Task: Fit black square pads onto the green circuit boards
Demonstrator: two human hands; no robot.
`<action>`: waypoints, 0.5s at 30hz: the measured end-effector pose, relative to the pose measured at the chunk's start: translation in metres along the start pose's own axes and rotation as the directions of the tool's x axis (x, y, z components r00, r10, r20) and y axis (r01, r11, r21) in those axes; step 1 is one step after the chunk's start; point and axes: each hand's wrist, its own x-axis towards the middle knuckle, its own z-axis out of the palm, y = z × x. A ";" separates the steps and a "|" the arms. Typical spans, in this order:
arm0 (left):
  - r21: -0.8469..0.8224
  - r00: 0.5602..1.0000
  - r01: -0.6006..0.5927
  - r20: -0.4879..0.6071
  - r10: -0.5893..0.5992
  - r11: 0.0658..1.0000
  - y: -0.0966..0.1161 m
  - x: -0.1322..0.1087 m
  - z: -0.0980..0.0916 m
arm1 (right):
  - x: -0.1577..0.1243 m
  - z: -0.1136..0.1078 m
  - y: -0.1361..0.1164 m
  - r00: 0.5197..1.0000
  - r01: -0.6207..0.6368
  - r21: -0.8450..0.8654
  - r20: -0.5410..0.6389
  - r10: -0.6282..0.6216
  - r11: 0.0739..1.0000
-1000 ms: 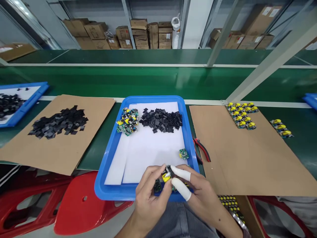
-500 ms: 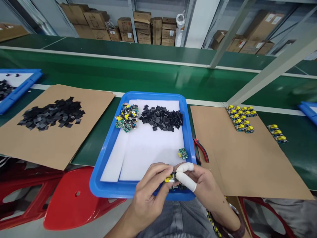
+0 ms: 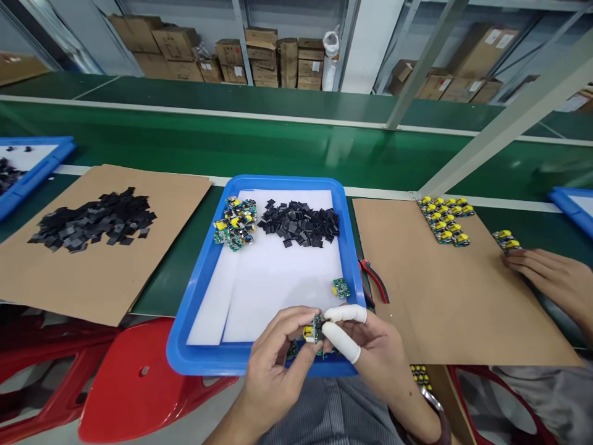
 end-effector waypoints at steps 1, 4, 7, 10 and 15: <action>-0.005 1.000 0.003 -0.002 -0.003 1.000 -0.001 0.000 0.000 | -0.001 0.001 -0.001 1.000 0.013 -0.010 -0.010 -0.013 1.000; -0.009 1.000 0.016 -0.003 -0.016 1.000 -0.002 0.001 0.000 | -0.002 0.003 -0.003 0.999 0.042 -0.041 -0.032 -0.043 0.998; 0.000 1.000 0.010 -0.007 -0.010 1.000 -0.003 0.000 0.000 | -0.002 0.005 -0.004 0.999 0.030 -0.068 -0.038 -0.033 0.997; 0.015 1.000 -0.010 -0.012 0.010 1.000 -0.004 -0.001 0.001 | -0.002 0.005 -0.002 1.000 0.007 -0.062 -0.030 -0.009 0.998; 0.034 0.998 -0.055 -0.040 0.056 0.998 -0.004 -0.002 0.003 | -0.002 -0.001 0.005 0.999 -0.047 -0.018 0.024 0.047 0.999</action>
